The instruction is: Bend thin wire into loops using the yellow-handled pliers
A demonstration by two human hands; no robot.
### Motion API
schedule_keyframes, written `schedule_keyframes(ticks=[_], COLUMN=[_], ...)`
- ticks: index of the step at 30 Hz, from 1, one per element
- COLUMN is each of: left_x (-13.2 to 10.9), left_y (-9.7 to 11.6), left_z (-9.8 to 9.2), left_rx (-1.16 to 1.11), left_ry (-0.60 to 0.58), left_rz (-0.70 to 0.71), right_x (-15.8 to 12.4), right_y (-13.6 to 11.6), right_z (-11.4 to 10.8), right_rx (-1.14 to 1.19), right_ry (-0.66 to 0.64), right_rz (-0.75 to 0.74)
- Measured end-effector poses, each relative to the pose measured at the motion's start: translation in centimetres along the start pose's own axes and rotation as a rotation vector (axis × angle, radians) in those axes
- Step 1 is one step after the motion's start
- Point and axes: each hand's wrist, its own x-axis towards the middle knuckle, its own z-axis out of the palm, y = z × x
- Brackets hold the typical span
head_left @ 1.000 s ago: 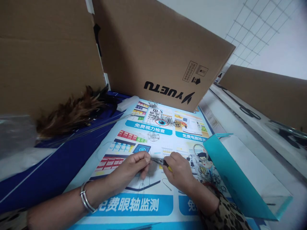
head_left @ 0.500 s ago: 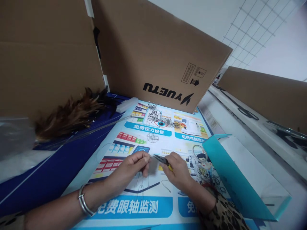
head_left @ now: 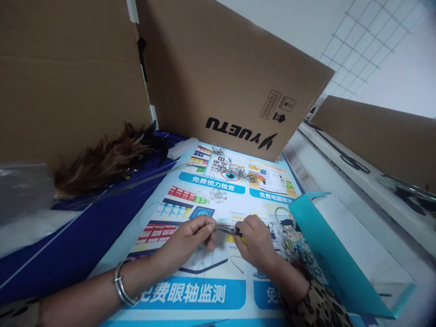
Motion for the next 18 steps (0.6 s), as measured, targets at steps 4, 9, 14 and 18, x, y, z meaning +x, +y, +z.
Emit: schedule_keyframes(ticks=[4, 9, 14, 18], left_x=[-0.14, -0.23, -0.22, -0.21], left_y=[0.01, 0.04, -0.03, 0.18], left_z=[0.15, 0.32, 0.28, 0.29], left_rx=[0.005, 0.011, 0.022, 0.026], left_ry=[0.016, 0.020, 0.030, 0.024], left_rz=[0.002, -0.001, -0.005, -0.019], right_x=[0.05, 0.05, 0.02, 0.02], right_y=[-0.23, -0.42, -0.35, -0.33], right_z=[-0.19, -0.31, -0.30, -0.35], right_rx=[-0.059, -0.089, -0.085, -0.054], right_ry=[0.014, -0.013, -0.019, -0.034], right_rz=[-0.015, -0.003, 0.000, -0.003])
